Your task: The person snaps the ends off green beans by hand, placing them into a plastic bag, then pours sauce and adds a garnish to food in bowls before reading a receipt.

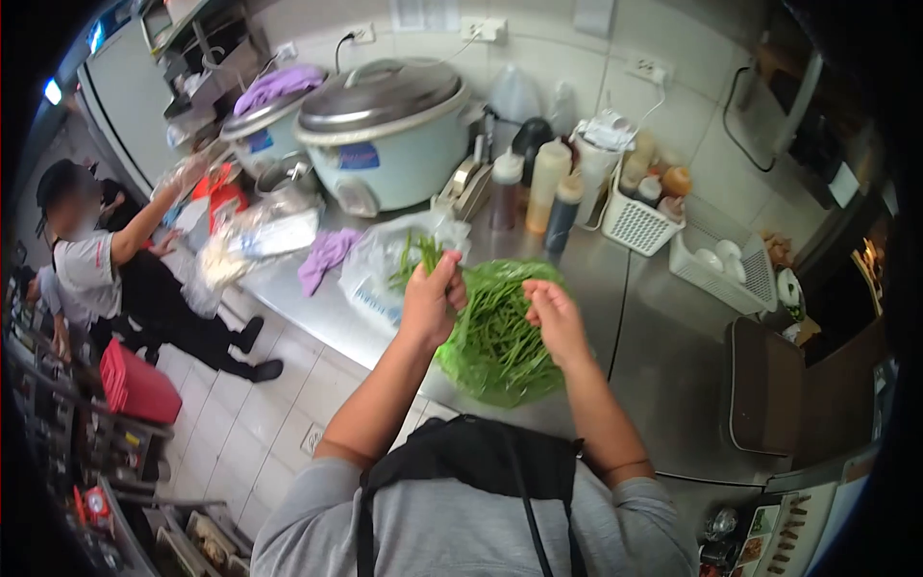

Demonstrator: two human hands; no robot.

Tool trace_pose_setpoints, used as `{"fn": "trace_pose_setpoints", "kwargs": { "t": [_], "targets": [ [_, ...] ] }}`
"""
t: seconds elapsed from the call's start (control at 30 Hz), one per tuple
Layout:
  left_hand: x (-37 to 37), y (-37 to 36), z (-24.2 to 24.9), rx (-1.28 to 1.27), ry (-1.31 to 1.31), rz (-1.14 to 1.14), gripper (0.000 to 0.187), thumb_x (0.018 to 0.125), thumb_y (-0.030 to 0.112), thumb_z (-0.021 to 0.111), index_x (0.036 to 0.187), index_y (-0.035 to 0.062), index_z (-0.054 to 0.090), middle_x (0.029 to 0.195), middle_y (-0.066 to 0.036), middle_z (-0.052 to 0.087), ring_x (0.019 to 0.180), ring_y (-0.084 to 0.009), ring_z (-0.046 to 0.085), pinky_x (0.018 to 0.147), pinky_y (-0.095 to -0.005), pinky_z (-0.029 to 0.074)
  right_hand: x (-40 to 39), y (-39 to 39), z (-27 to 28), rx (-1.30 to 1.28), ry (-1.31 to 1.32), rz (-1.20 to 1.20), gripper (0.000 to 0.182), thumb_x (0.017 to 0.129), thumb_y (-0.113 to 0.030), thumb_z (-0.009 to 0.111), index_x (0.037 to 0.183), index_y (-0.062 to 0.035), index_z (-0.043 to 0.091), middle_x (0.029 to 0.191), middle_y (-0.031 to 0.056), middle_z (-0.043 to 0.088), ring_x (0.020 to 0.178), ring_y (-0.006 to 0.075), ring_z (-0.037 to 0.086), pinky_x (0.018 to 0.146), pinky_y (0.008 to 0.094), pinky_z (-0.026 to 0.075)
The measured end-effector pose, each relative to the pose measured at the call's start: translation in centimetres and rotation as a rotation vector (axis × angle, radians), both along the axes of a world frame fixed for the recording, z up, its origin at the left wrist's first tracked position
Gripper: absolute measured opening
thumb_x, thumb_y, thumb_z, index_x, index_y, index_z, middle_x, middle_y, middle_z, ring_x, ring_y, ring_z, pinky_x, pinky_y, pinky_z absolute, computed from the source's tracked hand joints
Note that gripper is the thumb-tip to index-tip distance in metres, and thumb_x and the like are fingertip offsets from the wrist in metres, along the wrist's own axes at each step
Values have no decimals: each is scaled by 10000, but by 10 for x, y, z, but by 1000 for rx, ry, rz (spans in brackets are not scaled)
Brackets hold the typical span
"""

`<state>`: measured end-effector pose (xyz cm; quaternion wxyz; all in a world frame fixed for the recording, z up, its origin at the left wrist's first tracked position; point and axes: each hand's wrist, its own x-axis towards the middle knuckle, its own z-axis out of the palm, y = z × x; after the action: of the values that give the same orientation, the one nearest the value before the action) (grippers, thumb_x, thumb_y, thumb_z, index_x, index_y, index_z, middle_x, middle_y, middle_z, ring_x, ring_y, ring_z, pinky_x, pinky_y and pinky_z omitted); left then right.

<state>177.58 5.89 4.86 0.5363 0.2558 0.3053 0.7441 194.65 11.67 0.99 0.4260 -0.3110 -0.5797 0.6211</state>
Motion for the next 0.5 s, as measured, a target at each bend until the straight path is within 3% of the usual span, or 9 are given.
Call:
{"fn": "trace_pose_setpoints", "kwargs": {
  "t": [0.17,0.27,0.4,0.43,0.5],
  "targets": [
    [1,-3,-4,-9,-56,-23,133,827,187,510,888,81,459,597,16,363,464,-82,301,420,-220,245,-4,-5,3,-3,9,160,249,863,-194,448,1048,-33,489,868,0,488,664,58,446,620,194,393],
    [-1,-4,-7,-28,-39,-27,136,828,182,510,891,75,456,608,14,374,466,-80,311,420,-217,251,-14,-8,3,213,22,-23,259,841,-149,480,1059,-9,468,908,28,488,657,76,461,625,217,406],
    [-3,-4,-8,-50,-16,-40,131,829,185,507,885,77,458,618,12,376,471,-83,316,425,-214,257,-10,-9,20,789,-351,-189,246,766,-89,545,1005,-41,514,881,86,502,634,177,505,577,269,424],
    [0,-4,-8,-59,-11,-35,124,831,189,502,881,83,459,616,13,374,474,-84,315,427,-211,256,-9,-2,13,909,-361,-189,158,751,-99,552,904,-58,556,819,95,522,647,236,526,569,307,427],
    [3,-4,-9,-69,-25,-35,142,827,178,509,891,62,457,600,14,384,470,-85,330,434,-217,286,-7,-4,11,869,-476,-197,107,756,-110,542,845,-53,558,778,96,531,656,253,535,574,329,428]
  ]
}}
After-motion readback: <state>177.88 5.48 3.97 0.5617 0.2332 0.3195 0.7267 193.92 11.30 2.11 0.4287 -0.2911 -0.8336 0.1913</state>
